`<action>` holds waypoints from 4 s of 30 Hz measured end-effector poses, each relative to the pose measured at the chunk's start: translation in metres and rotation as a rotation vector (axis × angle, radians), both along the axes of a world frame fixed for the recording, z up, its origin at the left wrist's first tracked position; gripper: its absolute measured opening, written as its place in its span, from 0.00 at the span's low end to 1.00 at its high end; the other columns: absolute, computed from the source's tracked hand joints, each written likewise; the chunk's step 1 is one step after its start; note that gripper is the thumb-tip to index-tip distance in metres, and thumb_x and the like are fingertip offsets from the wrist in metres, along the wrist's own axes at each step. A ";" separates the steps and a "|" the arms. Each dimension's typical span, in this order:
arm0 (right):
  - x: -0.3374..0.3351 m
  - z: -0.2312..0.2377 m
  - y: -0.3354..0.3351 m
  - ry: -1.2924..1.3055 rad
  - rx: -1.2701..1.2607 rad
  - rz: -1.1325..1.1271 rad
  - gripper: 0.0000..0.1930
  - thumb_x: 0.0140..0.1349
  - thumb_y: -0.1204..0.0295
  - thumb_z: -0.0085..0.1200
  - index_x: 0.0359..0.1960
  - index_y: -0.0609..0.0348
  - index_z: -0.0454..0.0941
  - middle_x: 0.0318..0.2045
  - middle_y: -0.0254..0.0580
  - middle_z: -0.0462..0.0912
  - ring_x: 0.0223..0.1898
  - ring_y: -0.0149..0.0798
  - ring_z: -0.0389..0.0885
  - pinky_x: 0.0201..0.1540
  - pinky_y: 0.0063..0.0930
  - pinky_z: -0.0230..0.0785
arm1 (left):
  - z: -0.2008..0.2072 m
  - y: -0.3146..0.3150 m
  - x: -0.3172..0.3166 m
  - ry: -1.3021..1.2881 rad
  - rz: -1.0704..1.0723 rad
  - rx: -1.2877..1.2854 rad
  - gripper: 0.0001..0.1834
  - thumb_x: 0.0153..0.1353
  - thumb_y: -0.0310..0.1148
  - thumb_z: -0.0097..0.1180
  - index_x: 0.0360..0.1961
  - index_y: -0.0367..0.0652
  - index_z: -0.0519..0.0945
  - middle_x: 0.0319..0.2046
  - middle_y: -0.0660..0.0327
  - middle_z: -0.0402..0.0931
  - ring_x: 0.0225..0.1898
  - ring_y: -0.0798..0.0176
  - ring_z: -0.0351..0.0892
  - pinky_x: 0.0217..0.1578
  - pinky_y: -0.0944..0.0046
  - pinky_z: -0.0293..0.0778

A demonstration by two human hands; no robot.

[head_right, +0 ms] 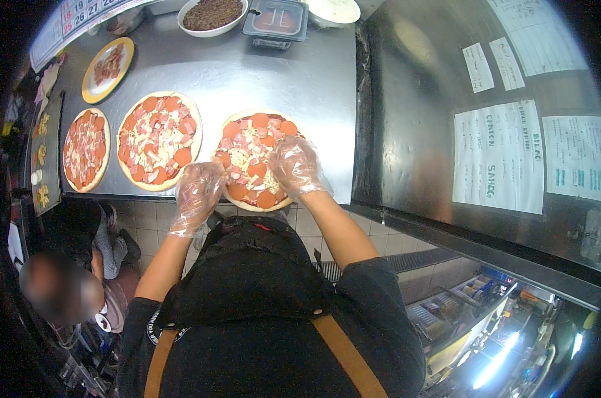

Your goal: The person assembles three pizzas on a stainless steel counter. They place pepperoni slices and shredded cheese onto pizza bases that already have sauce. The person wears disposable gloves and handles the toppings by hand.

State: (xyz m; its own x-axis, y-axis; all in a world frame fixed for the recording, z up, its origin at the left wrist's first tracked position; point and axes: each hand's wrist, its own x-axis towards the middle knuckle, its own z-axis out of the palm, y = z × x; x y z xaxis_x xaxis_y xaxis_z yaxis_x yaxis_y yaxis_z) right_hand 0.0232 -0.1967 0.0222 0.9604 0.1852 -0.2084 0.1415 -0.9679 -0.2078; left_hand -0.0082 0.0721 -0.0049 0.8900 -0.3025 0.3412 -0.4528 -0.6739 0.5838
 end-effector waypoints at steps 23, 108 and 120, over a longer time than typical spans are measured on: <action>0.003 -0.010 -0.003 -0.188 0.304 -0.209 0.12 0.62 0.64 0.60 0.33 0.62 0.86 0.36 0.55 0.87 0.40 0.57 0.87 0.46 0.49 0.79 | -0.032 -0.020 0.025 -0.124 0.017 0.137 0.10 0.61 0.33 0.69 0.40 0.39 0.88 0.44 0.49 0.85 0.48 0.42 0.81 0.52 0.44 0.77; 0.068 0.009 0.003 0.166 0.699 -0.244 0.16 0.70 0.62 0.63 0.41 0.66 0.86 0.30 0.41 0.87 0.32 0.32 0.85 0.37 0.33 0.79 | -0.008 -0.025 0.038 0.108 0.062 -0.195 0.12 0.65 0.30 0.66 0.49 0.42 0.87 0.50 0.51 0.85 0.52 0.43 0.82 0.56 0.45 0.78; 0.087 0.005 0.067 0.017 -0.128 0.136 0.13 0.69 0.66 0.58 0.44 0.65 0.87 0.45 0.57 0.90 0.52 0.52 0.90 0.60 0.43 0.79 | 0.000 0.008 0.008 0.292 0.195 -0.288 0.11 0.69 0.34 0.65 0.49 0.43 0.87 0.50 0.52 0.85 0.56 0.45 0.82 0.61 0.47 0.75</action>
